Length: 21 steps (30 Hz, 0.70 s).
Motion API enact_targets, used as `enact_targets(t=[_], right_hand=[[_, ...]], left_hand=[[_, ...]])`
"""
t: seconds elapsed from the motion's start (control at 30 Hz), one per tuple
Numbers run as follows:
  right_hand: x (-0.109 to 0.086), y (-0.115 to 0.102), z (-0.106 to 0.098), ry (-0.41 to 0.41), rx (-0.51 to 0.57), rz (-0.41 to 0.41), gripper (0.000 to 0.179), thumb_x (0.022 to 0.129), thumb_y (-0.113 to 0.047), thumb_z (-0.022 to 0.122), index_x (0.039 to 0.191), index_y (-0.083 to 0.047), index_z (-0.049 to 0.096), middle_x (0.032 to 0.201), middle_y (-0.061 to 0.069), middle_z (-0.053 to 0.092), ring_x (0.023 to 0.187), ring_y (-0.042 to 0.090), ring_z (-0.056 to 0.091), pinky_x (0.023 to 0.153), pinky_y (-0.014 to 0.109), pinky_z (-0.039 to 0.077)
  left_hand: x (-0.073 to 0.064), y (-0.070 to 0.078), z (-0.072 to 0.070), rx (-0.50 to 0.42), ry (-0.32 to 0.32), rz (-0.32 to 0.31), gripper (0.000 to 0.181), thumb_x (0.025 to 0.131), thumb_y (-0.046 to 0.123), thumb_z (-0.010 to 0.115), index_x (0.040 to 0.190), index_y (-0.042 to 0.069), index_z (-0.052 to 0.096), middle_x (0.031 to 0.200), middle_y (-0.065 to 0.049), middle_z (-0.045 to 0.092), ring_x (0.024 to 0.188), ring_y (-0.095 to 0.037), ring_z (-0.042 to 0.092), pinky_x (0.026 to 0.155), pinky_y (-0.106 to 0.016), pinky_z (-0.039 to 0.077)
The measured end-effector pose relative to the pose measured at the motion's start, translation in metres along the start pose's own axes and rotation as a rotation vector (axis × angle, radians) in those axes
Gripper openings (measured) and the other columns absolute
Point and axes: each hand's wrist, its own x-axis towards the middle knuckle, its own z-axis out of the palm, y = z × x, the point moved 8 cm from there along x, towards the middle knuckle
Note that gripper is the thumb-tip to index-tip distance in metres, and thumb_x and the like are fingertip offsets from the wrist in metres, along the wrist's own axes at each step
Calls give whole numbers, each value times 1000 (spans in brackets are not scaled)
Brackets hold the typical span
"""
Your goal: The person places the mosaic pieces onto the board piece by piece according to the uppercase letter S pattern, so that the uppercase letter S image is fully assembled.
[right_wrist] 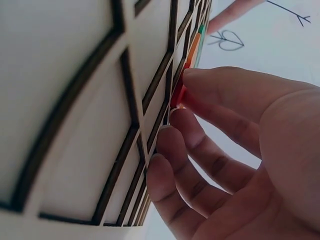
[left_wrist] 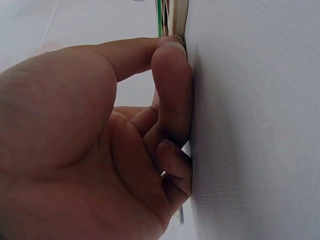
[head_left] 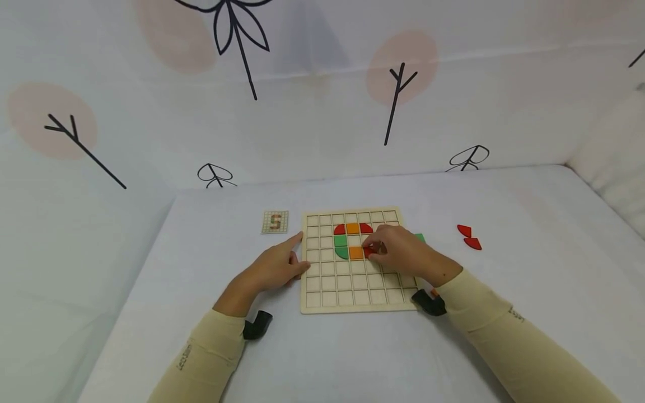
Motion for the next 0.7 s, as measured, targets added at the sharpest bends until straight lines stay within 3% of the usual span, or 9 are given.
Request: enact_targets(t=[0.7], right_hand=[[-2,-1,2,-10,2,-6,26,88,-10,76,114,-7,75,91,2,66,75,13,52,67,24,46]], left_hand=[[-1,0,0,11,2,25,81,96,33,68,161,18,21,71,-1,62,56,-14,53,57,-28,41]])
